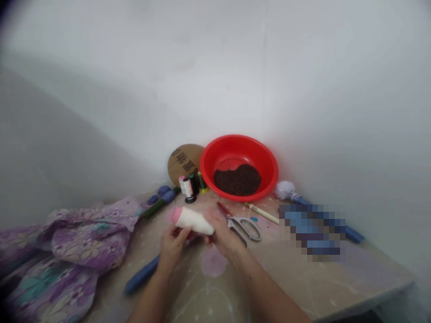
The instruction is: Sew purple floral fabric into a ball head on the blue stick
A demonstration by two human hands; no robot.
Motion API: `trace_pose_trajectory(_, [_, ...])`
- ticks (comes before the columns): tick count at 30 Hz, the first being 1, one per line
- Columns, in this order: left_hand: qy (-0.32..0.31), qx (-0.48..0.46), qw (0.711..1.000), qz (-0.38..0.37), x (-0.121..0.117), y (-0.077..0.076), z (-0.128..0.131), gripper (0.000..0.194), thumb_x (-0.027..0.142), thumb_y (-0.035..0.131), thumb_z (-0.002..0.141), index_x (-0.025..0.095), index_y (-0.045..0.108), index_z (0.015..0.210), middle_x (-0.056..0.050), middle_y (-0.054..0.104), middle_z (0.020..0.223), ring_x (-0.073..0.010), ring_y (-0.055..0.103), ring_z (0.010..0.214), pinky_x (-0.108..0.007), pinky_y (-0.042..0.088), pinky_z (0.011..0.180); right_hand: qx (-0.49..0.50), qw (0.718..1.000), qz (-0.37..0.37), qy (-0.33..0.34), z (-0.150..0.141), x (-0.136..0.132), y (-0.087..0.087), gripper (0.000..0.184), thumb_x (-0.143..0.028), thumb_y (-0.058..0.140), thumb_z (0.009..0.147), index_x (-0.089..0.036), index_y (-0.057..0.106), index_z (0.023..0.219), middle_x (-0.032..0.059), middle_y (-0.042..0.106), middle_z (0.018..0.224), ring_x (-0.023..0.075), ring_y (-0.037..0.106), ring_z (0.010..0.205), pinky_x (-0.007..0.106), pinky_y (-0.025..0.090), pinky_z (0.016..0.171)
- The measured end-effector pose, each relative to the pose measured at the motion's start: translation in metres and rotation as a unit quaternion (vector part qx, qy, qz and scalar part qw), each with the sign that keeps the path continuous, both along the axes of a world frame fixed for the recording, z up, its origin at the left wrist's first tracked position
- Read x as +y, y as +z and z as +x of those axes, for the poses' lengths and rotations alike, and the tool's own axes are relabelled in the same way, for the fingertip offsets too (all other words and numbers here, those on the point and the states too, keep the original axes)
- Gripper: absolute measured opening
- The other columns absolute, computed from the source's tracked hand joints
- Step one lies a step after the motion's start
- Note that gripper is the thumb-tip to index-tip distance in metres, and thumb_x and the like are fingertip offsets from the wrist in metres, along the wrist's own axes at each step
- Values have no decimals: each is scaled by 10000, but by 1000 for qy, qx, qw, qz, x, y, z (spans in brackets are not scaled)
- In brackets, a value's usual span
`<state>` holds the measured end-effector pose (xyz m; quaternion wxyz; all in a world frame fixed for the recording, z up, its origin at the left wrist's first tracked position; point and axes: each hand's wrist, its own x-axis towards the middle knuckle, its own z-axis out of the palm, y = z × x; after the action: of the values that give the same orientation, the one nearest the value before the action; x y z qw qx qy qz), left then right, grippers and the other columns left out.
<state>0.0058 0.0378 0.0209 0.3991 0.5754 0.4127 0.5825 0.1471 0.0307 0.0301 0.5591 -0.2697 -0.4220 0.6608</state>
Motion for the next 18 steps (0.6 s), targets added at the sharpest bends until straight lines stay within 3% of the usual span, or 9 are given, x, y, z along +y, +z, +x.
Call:
trace_pose_trajectory(5, [-66,8,997,-32,-4,4,1,253,329,601,651,117,589,513,-28,608,522,-99,525,463,-201,420,481,5,1000,-30,-5,4,-3,0,397,-522,431,755,-136,521,722,-17,527,472,48,362,288,162,220,260])
trace_pose_trajectory(11, [14,-117,993,-23,2,3,-12,292,366,541,703,115,547,555,-14,573,530,-92,505,467,-204,417,466,-13,996,-72,-51,12,-3,0,401,-549,431,736,-153,491,705,-30,514,427,43,315,257,161,173,250])
trace_pose_trajectory(14, [52,-130,990,-8,5,4,-19,283,393,536,702,112,563,687,-28,592,636,-98,522,510,-210,435,480,-42,995,-73,-52,12,-2,-3,405,-550,455,719,-147,497,738,-28,527,433,45,317,257,159,165,250])
trace_pose_trajectory(18, [61,-85,993,53,5,7,-21,379,399,551,679,155,530,969,-87,587,962,-138,564,695,-216,459,516,-72,995,-23,-66,10,0,-10,386,-532,479,713,-147,501,712,-47,497,416,41,304,253,162,164,244])
